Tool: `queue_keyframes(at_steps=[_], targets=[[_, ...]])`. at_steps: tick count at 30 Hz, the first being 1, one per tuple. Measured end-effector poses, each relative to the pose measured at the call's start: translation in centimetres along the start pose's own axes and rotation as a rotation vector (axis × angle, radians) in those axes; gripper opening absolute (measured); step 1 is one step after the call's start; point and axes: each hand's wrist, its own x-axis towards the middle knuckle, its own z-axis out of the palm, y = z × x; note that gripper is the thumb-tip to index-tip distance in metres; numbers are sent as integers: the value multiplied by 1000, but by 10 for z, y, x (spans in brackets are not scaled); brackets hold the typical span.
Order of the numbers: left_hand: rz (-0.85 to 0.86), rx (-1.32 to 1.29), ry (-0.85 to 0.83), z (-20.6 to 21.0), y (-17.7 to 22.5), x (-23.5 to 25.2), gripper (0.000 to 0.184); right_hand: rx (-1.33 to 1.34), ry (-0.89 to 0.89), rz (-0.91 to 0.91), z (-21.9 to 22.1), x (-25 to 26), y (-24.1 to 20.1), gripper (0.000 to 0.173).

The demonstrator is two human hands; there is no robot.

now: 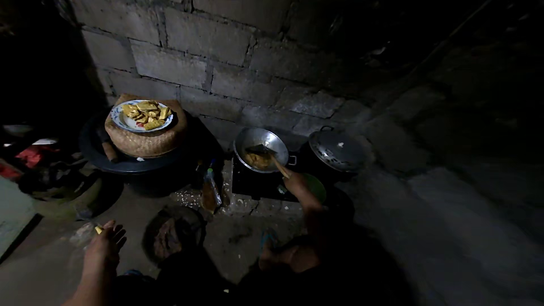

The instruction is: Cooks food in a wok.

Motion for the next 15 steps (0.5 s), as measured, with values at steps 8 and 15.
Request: queue_keyframes(at_steps=[8,15], targets=[[-10,-50,-2,3,3,-7,40,-19,-7,-26,-36,-43,28,50],[-7,-51,-9,4,3,-7,39,33,7,-81,-66,-57,44,48]])
